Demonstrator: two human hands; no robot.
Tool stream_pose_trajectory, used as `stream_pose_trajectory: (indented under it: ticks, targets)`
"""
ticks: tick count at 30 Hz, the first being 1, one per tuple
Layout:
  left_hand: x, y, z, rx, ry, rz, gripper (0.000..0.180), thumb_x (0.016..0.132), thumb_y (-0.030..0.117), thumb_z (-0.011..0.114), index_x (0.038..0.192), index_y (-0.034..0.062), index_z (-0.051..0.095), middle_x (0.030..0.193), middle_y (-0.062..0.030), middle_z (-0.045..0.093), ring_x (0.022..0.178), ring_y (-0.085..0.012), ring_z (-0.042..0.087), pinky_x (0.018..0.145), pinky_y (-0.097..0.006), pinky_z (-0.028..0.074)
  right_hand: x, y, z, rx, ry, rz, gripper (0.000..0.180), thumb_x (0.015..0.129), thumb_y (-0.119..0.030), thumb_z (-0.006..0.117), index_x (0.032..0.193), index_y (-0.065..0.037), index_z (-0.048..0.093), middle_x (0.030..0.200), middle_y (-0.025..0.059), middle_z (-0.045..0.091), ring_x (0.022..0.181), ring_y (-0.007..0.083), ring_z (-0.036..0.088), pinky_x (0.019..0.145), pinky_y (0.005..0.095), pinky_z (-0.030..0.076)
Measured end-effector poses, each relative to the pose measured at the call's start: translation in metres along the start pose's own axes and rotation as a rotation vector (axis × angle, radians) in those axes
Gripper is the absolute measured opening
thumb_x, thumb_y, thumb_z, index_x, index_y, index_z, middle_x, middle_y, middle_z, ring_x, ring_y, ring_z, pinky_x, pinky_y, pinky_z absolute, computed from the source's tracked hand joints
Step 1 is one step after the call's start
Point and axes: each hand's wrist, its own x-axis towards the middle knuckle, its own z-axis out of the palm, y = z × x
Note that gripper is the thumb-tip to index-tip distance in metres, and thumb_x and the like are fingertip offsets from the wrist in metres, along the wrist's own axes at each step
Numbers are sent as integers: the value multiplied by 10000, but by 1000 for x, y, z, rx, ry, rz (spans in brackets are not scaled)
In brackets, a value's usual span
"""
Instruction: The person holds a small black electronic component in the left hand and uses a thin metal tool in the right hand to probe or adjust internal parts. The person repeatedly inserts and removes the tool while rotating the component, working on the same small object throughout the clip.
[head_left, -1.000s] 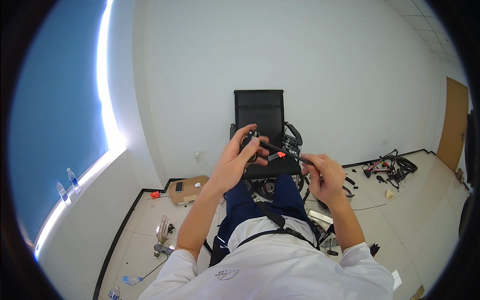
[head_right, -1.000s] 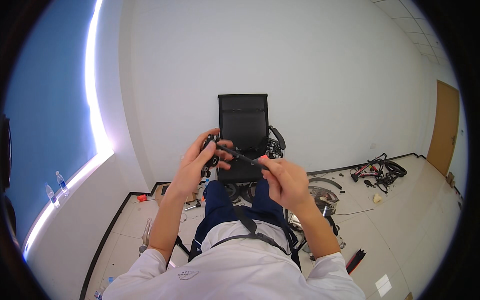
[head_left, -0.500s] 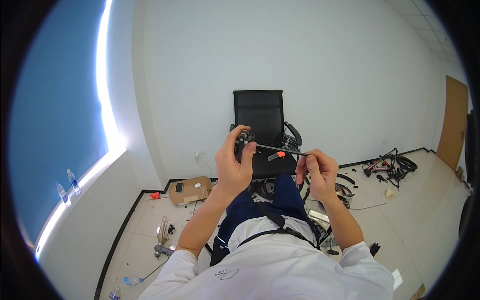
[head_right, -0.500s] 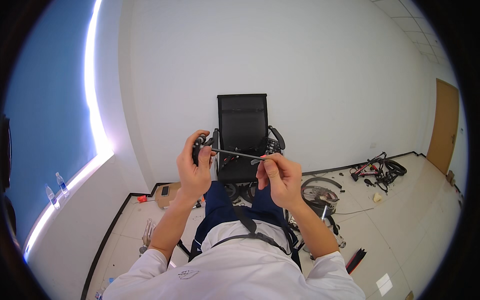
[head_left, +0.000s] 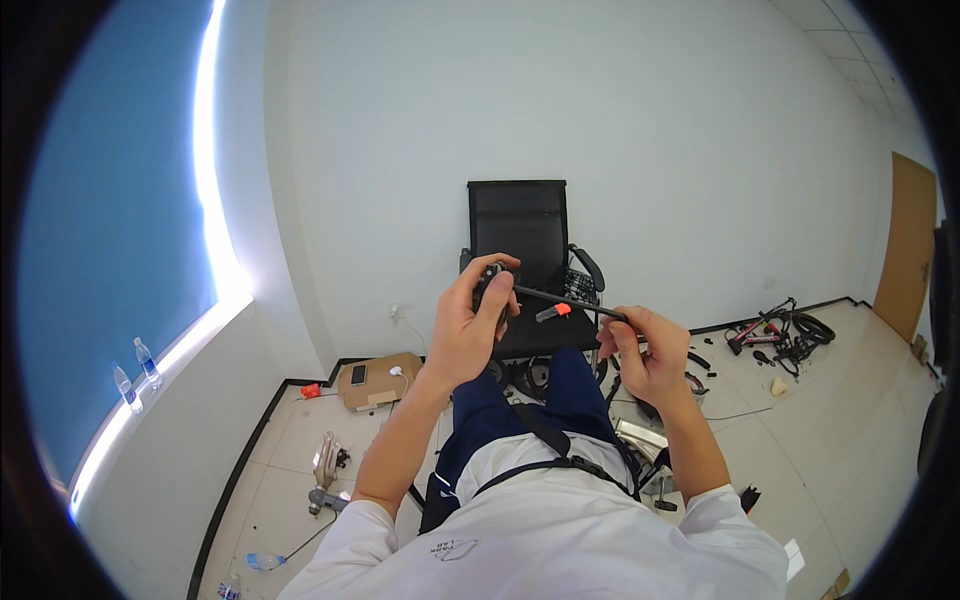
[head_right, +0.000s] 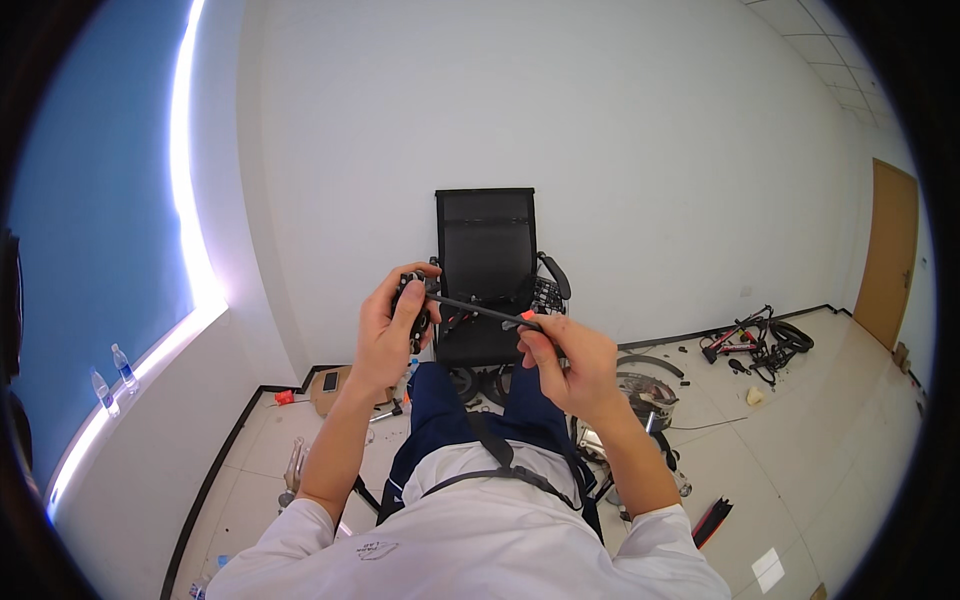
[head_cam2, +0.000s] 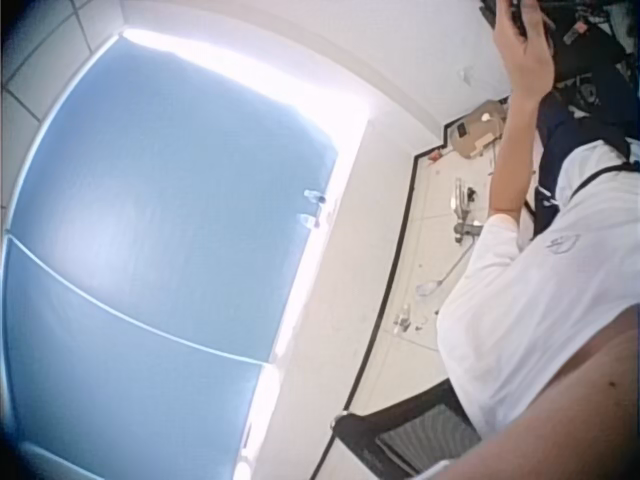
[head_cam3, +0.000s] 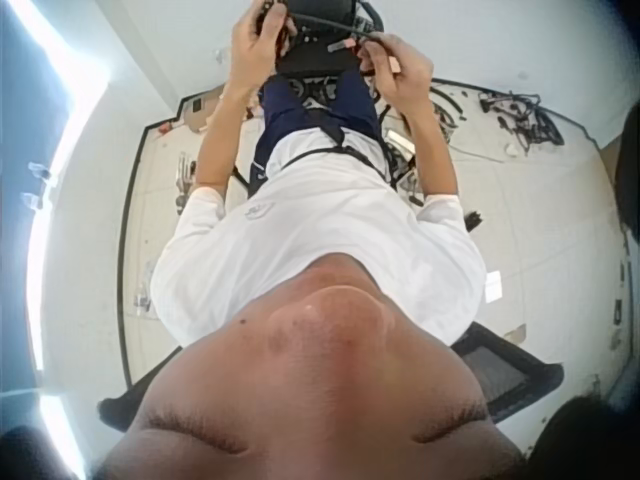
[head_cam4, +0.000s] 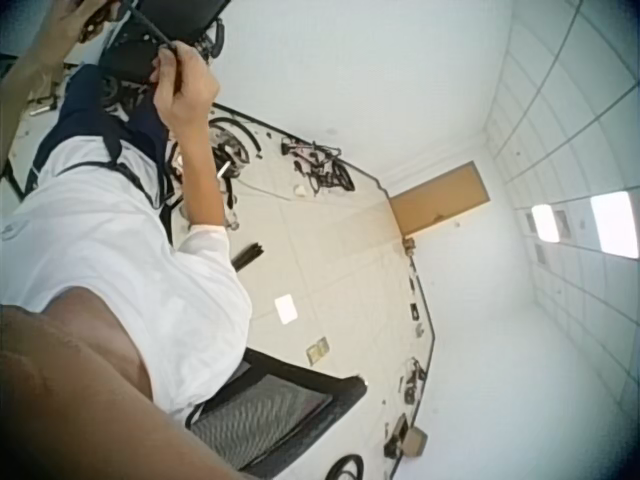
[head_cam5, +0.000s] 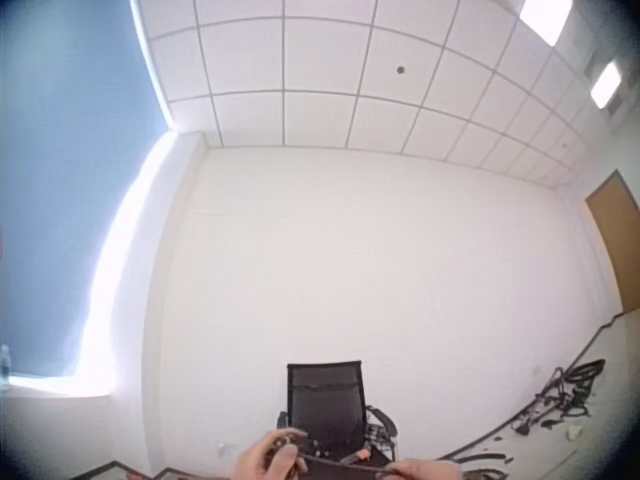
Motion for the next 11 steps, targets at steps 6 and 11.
stream_pose_trajectory:
  ticks: [6, 11]
  targets:
    - [-1, 3, -4, -54, -17, -48, 345, 1009, 322, 514, 1150, 14, 576, 694, -10, 554, 559, -43, 460, 494, -207, 376, 0, -3, 2, -69, 8, -43, 122, 886, 26, 620, 1005, 25, 644, 744, 87, 671, 562, 144, 659, 517, 236, 500]
    - [-1, 7, -6, -42, -35, -63, 341, 1009, 321, 514, 1151, 17, 577, 696, -6, 549, 572, -42, 462, 495, -207, 381, -1, 7, -3, -209, -32, -210, 160, 886, -3, 635, 1045, 4, 634, 756, 72, 672, 591, 143, 663, 513, 231, 492]
